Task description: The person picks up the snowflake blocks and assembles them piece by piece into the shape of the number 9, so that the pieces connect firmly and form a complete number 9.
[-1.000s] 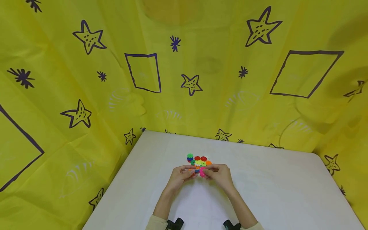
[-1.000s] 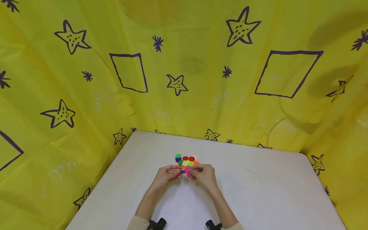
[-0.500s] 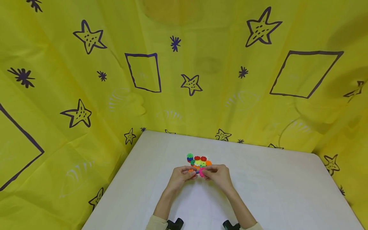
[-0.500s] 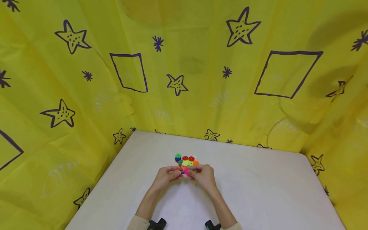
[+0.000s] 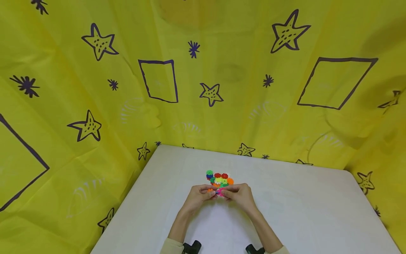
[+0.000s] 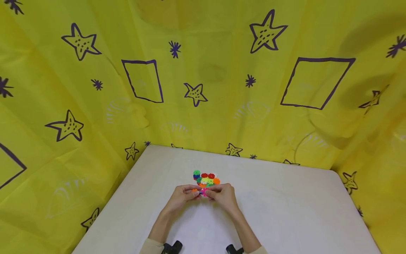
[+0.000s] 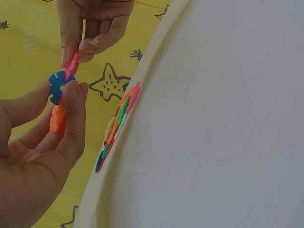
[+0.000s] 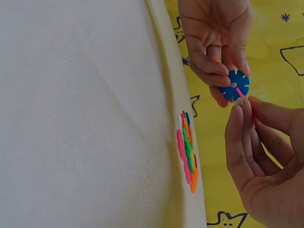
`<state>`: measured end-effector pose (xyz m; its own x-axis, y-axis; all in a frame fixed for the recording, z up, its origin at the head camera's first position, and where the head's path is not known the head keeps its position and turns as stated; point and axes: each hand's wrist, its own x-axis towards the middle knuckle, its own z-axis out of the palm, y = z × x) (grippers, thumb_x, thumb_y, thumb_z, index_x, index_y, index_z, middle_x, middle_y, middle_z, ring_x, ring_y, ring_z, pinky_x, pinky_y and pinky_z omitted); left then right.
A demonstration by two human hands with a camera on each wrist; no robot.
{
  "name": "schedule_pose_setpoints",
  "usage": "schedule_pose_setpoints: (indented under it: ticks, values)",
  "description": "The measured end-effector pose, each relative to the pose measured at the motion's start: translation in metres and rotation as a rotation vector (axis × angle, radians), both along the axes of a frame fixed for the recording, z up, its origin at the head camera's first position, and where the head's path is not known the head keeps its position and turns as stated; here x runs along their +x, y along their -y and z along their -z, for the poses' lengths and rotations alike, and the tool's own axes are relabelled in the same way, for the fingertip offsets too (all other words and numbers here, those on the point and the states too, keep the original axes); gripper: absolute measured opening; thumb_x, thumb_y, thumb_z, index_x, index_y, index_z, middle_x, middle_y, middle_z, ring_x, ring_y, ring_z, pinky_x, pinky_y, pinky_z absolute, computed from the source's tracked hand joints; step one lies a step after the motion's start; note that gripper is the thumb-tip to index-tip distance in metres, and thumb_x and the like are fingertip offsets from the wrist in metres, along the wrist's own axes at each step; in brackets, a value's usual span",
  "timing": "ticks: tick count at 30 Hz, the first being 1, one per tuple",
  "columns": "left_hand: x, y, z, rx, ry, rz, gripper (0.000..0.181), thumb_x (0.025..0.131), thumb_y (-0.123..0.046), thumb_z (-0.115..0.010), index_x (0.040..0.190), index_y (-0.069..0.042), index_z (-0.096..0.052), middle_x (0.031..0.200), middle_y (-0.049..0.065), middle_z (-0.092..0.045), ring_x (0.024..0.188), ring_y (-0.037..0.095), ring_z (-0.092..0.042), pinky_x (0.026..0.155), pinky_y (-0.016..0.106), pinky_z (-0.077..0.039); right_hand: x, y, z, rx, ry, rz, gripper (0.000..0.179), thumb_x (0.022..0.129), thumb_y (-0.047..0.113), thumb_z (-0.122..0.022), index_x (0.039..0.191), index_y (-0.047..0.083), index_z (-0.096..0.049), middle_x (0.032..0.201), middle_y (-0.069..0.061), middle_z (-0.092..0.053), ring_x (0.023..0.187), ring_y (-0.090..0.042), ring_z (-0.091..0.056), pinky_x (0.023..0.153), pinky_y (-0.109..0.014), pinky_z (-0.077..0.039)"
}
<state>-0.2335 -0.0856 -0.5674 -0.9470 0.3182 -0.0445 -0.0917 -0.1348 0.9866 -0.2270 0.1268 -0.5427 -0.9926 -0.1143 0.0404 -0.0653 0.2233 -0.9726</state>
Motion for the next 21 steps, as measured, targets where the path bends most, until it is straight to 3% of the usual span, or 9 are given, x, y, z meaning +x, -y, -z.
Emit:
schedule_pose_setpoints:
  ticks: [4, 9, 14, 18, 21]
  values:
    - [0.0, 0.003, 0.0, -0.033, -0.009, 0.039, 0.03, 0.102, -0.009, -0.067, 0.127, 0.007, -0.068, 0.113, 0.015, -0.075, 0.095, 0.017, -0.072, 0.093, 0.037, -0.059, -0.001, 0.0, -0.001, -0.008, 0.013, -0.035, 0.012, 0.092, 0.007, -0.079, 0.095, -0.005, -0.08, 0.077, -0.017, -0.075, 0.07, -0.037, -0.075, 0.065, -0.039, -0.063]
    - [0.0, 0.004, -0.002, -0.042, 0.014, 0.074, 0.036, 0.103, -0.017, -0.066, 0.132, 0.006, -0.066, 0.116, 0.011, -0.073, 0.098, 0.018, -0.07, 0.095, 0.035, -0.057, -0.006, 0.0, 0.001, 0.059, -0.019, 0.0, 0.014, 0.098, 0.008, -0.072, 0.093, -0.003, -0.08, 0.073, -0.012, -0.074, 0.065, -0.031, -0.074, 0.063, -0.035, -0.062]
    - [-0.001, 0.004, -0.001, -0.047, 0.034, 0.071, 0.033, 0.103, -0.017, -0.067, 0.127, 0.005, -0.068, 0.112, 0.018, -0.073, 0.097, 0.02, -0.07, 0.091, 0.034, -0.058, -0.014, 0.001, 0.01, 0.31, -0.122, 0.035, 0.007, 0.095, 0.008, -0.075, 0.099, 0.005, -0.081, 0.082, -0.001, -0.074, 0.065, -0.014, -0.067, 0.059, -0.026, -0.055]
    - [-0.001, 0.004, -0.001, -0.047, 0.034, 0.04, 0.029, 0.102, -0.018, -0.067, 0.118, 0.006, -0.069, 0.109, 0.022, -0.073, 0.094, 0.02, -0.07, 0.087, 0.032, -0.058, -0.019, 0.001, 0.017, 0.513, -0.166, -0.009, 0.015, 0.089, 0.008, -0.08, 0.105, 0.009, -0.081, 0.091, 0.002, -0.072, 0.076, -0.012, -0.062, 0.068, -0.033, -0.054]
    - [-0.001, 0.004, -0.001, -0.042, 0.034, 0.027, 0.026, 0.102, -0.018, -0.068, 0.114, 0.005, -0.069, 0.103, 0.017, -0.074, 0.092, 0.019, -0.07, 0.085, 0.031, -0.058, -0.022, 0.002, 0.018, 0.612, -0.191, -0.05, 0.022, 0.085, 0.008, -0.082, 0.107, 0.009, -0.081, 0.091, 0.001, -0.068, 0.084, -0.015, -0.061, 0.075, -0.04, -0.054]
